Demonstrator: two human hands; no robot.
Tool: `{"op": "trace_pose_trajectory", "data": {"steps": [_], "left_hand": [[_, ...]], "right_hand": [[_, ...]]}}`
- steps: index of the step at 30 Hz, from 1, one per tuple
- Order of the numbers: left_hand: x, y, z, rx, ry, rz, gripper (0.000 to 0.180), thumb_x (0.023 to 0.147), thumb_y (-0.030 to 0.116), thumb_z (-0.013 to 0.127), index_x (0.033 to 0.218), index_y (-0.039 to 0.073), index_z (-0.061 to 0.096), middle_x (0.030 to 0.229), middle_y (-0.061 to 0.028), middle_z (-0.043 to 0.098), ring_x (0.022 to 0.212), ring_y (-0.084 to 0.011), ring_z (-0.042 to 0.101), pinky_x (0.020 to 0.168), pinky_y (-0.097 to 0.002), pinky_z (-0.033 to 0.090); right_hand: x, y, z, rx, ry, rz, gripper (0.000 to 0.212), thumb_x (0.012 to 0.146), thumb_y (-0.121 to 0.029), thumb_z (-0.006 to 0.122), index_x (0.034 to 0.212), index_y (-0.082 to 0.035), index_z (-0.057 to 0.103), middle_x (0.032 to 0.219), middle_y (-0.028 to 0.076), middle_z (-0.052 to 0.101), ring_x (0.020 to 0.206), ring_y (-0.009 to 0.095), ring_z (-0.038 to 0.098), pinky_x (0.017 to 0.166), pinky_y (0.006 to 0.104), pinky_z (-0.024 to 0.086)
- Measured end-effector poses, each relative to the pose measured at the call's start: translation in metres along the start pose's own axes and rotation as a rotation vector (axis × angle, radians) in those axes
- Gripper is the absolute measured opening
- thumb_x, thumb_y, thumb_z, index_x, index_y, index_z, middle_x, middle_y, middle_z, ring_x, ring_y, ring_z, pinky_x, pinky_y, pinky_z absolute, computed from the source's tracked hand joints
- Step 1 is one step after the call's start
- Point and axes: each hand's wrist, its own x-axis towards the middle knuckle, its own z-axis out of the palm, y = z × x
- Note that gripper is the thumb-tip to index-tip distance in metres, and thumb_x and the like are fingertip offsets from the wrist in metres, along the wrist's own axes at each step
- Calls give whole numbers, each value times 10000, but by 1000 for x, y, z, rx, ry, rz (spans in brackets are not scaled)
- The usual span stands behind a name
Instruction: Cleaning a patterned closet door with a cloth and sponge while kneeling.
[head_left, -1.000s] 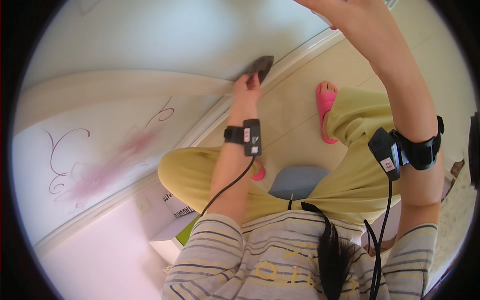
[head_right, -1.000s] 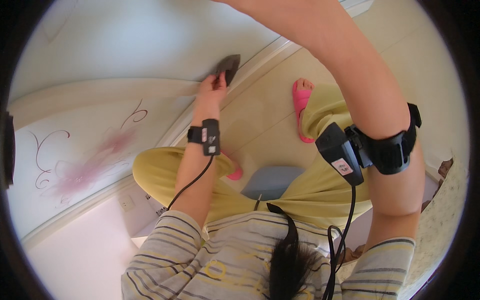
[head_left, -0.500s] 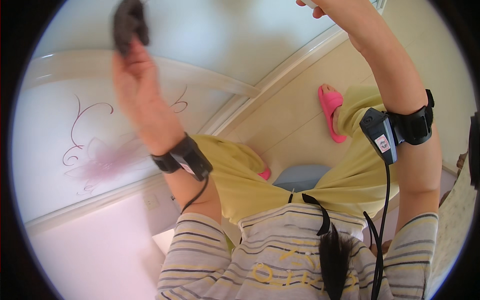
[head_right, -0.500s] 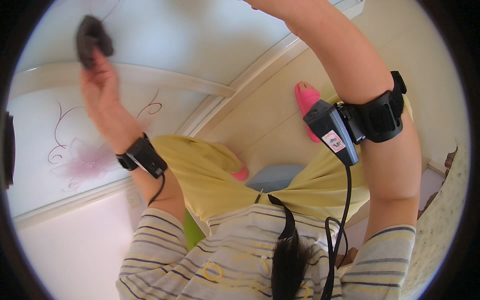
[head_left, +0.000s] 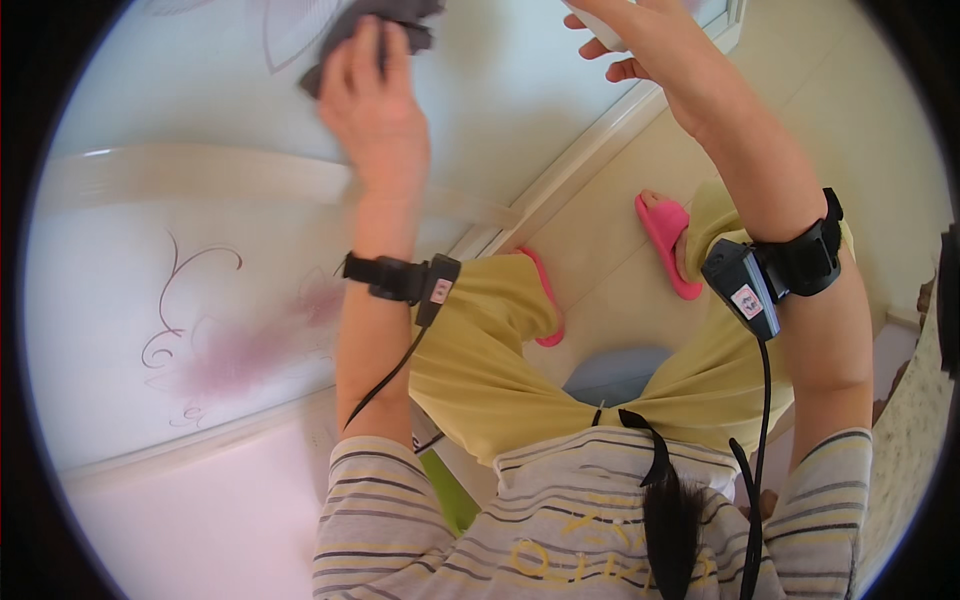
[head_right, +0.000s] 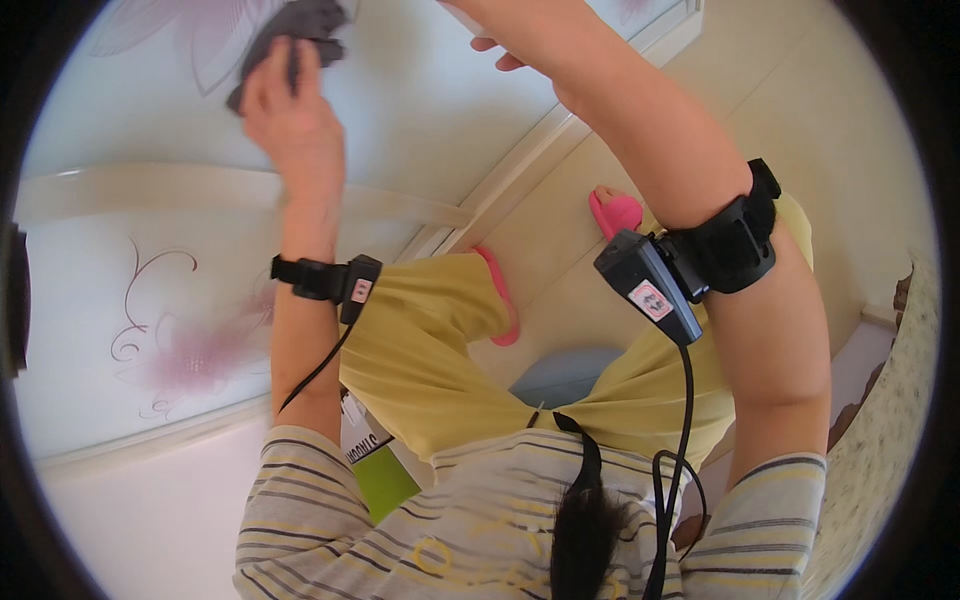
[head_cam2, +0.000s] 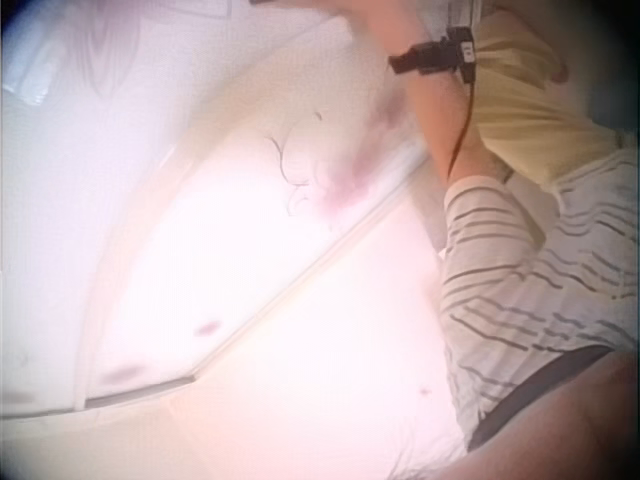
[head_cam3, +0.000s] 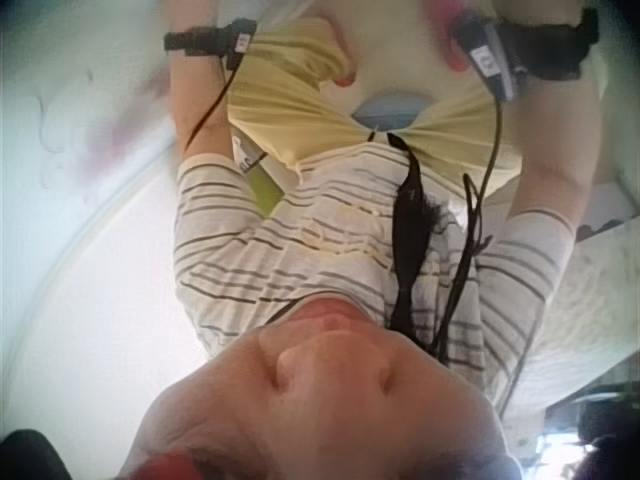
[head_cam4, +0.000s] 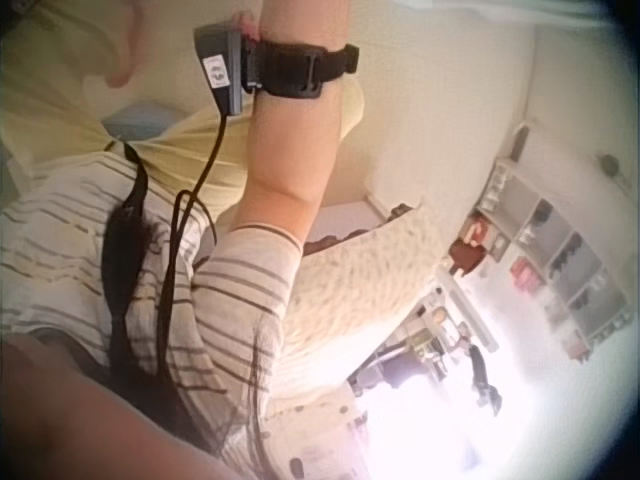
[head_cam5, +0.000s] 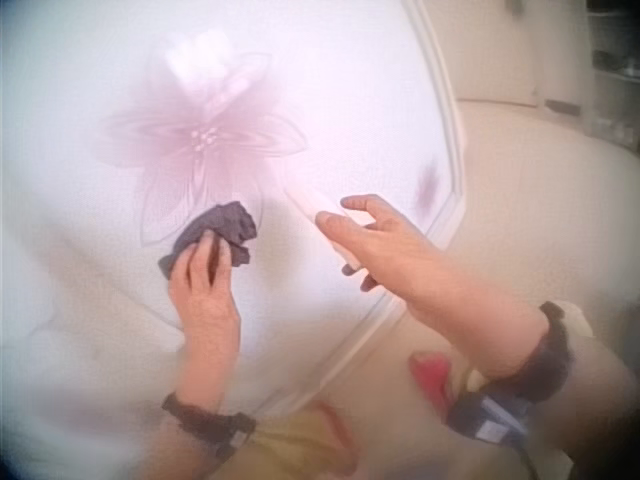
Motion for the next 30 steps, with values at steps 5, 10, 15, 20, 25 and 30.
{"op": "trace_pose_trajectory", "data": {"steps": [5,10,15,20,25,30], "left_hand": [[-47,44,44,-112,-266,120,507,797,62,564,1299,123,607,1423,-6,513,1238,-257,478,956,-399,403],[-121,95,95,-200,-523,327,401,843,96,564,1235,56,638,1401,-23,534,1261,-220,474,1015,-390,387],[-177,110,97,-227,-654,444,266,835,119,586,1049,47,725,1336,-31,578,1264,-213,470,1023,-363,380],[-180,76,77,-263,-950,619,159,796,94,611,866,57,749,1196,-24,623,1192,-218,492,984,-357,394],[-113,29,48,-273,-714,496,199,785,103,635,951,43,727,1146,-14,637,1139,-212,522,927,-383,416],[-7,-10,-15,-260,-218,119,317,770,64,637,1079,83,701,1196,-7,656,1074,-229,559,894,-416,417]], "right_hand": [[7,-1,-1,59,90,93,668,923,-521,616,1347,-24,479,1055,84,618,873,160,604,684,302,479],[-6,-2,-7,89,42,-30,634,938,-508,599,1339,-30,486,1065,81,617,862,152,597,711,299,474],[11,5,-7,125,76,63,618,945,-511,581,1326,-33,497,1055,76,620,879,148,587,723,298,466],[18,15,-10,232,66,109,626,938,-480,596,1347,-16,500,1065,90,636,894,161,594,734,314,474],[10,22,7,280,104,118,646,941,-539,500,1440,-139,404,1109,70,594,878,181,602,724,346,484],[17,58,41,346,180,256,725,969,-525,399,1527,-96,227,1210,155,517,850,238,614,730,371,521]]}}
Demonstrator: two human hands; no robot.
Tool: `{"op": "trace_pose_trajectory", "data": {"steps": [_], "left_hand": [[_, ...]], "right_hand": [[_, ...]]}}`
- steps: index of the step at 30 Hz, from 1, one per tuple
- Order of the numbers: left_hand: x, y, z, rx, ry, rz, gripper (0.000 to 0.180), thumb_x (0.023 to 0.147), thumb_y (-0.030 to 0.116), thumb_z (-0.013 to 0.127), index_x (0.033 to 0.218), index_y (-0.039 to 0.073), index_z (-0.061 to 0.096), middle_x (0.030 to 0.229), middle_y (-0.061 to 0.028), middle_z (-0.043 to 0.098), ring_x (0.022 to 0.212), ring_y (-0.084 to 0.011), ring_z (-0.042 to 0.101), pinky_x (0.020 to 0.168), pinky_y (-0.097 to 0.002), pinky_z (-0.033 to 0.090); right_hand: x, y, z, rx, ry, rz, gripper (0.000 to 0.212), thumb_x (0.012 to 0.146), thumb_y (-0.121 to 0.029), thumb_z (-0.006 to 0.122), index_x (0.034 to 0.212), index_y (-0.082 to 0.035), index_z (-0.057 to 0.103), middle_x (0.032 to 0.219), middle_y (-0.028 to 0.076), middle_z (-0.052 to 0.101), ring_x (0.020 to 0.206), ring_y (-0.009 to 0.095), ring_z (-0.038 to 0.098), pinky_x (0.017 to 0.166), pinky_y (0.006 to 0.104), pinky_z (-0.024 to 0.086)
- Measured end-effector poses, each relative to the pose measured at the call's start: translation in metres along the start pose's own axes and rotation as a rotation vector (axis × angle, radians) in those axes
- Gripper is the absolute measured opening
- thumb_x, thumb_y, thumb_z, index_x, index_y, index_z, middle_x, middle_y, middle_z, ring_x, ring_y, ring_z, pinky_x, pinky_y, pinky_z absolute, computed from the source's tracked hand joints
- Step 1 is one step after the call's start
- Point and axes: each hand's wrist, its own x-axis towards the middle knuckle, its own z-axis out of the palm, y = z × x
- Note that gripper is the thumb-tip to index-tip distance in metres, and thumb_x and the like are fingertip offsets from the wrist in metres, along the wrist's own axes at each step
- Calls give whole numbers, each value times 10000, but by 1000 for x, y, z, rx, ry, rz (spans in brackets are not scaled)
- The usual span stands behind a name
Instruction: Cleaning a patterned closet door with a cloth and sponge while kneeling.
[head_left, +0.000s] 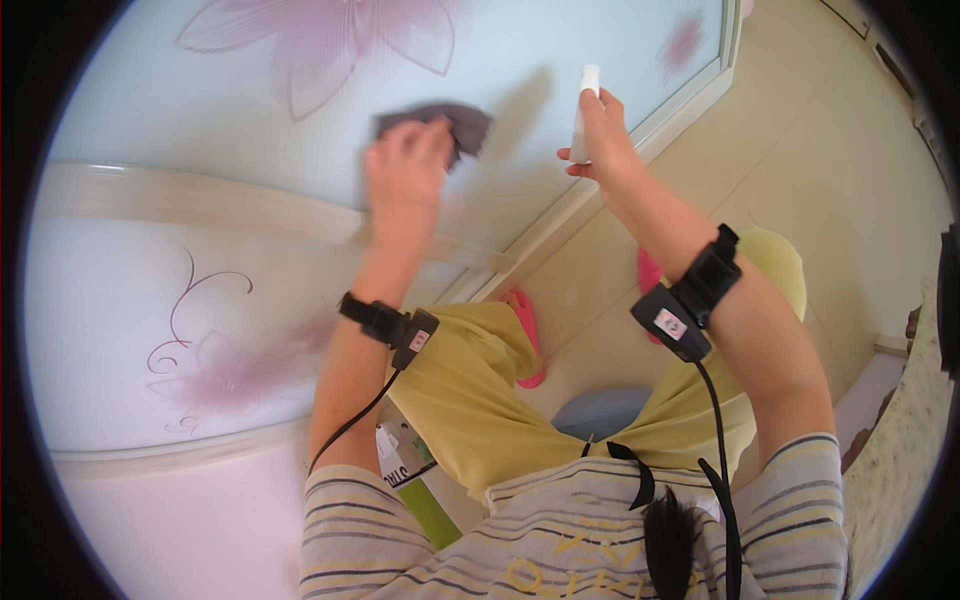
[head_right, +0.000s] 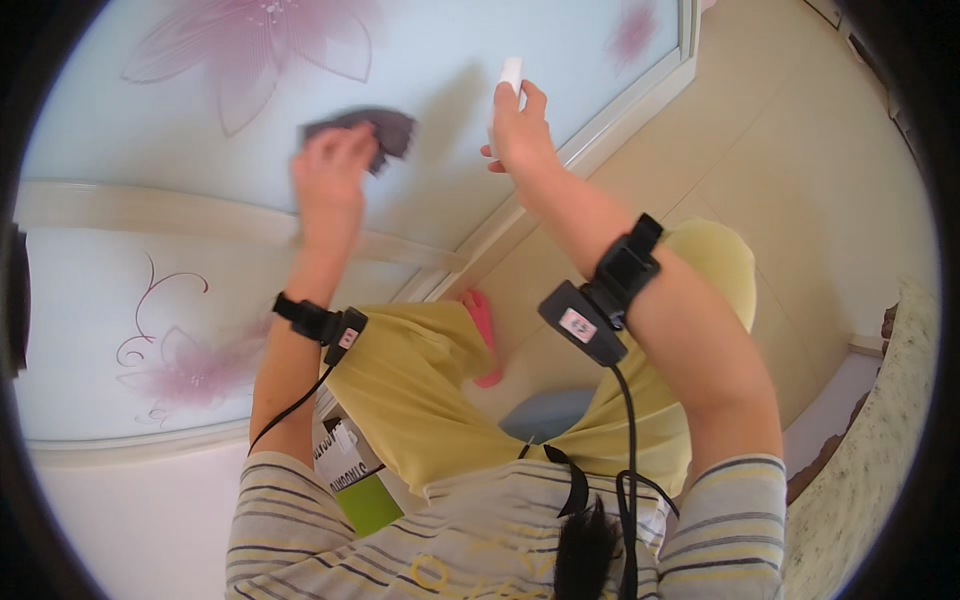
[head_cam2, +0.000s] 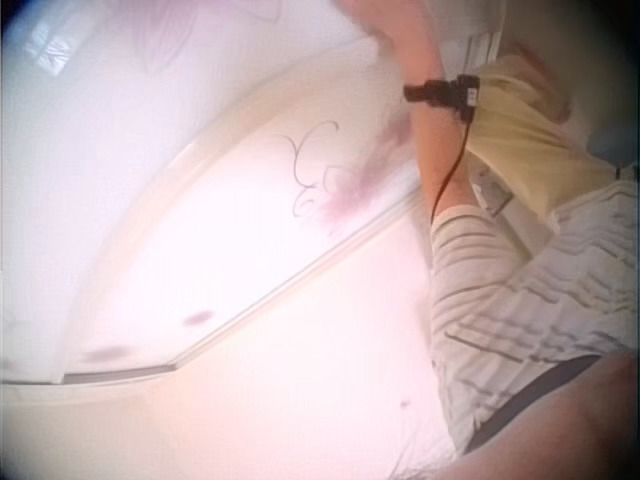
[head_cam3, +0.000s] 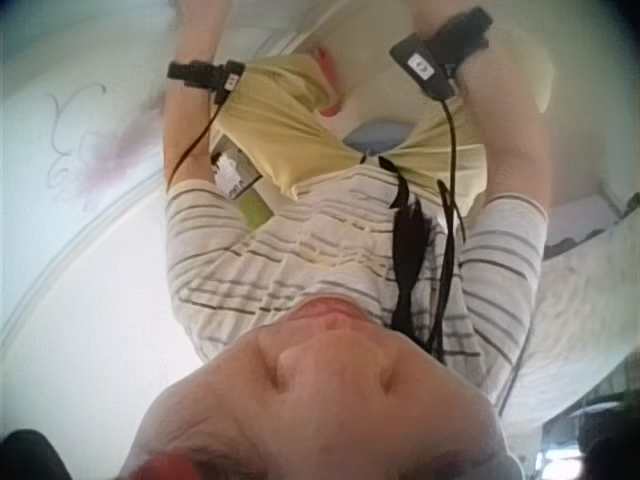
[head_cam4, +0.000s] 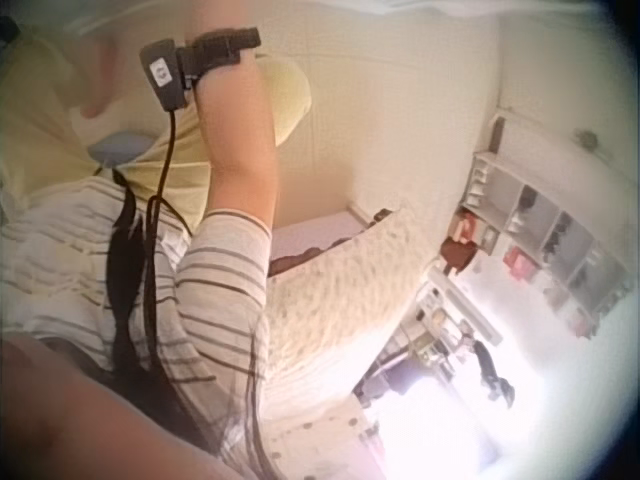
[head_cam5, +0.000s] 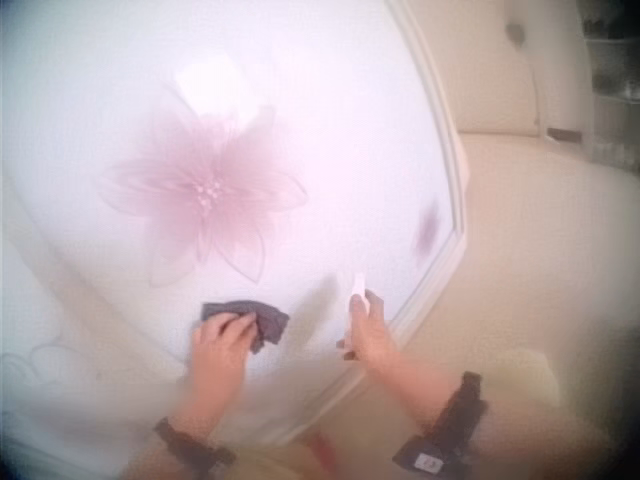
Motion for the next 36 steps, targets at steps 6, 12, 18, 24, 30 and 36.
{"op": "trace_pose_trajectory", "data": {"steps": [6,12,18,24,30,36], "left_hand": [[54,-16,-49,143,378,-162,342,780,-27,592,1055,116,738,1205,62,665,1068,-221,541,889,-394,401],[36,9,-24,94,415,-236,378,759,-49,576,1044,127,753,1215,80,663,1076,-215,528,913,-372,376],[23,24,0,-69,367,-244,396,762,-94,545,1034,97,760,1179,43,691,1065,-228,523,953,-347,373],[21,24,-11,-84,360,-286,409,754,-105,544,1032,98,765,1155,44,699,1065,-223,530,969,-343,369],[29,38,-2,-111,435,-255,304,742,-20,619,975,112,764,1092,66,706,1026,-175,565,868,-303,361],[16,23,-9,-246,474,-195,359,697,-115,553,911,81,765,1005,14,724,964,-222,582,897,-316,425]], "right_hand": [[46,27,64,-290,108,-255,751,1003,-380,437,1566,-55,61,1370,313,302,914,333,595,866,451,491],[23,34,103,-201,298,-328,734,987,-292,463,1552,-5,93,1290,340,353,1013,433,530,886,470,461],[95,114,48,-278,367,253,625,950,-294,451,1507,-112,232,1221,187,506,995,330,543,830,489,489],[95,120,49,-5,379,536,449,921,-255,454,1348,-124,414,1235,93,526,1007,282,548,796,492,498],[161,161,-43,7,162,291,269,893,-223,494,1137,-119,542,1063,95,587,966,261,557,782,509,498],[139,80,-28,145,281,375,225,928,-261,521,1099,-117,545,1009,106,592,904,255,576,739,452,528]]}}
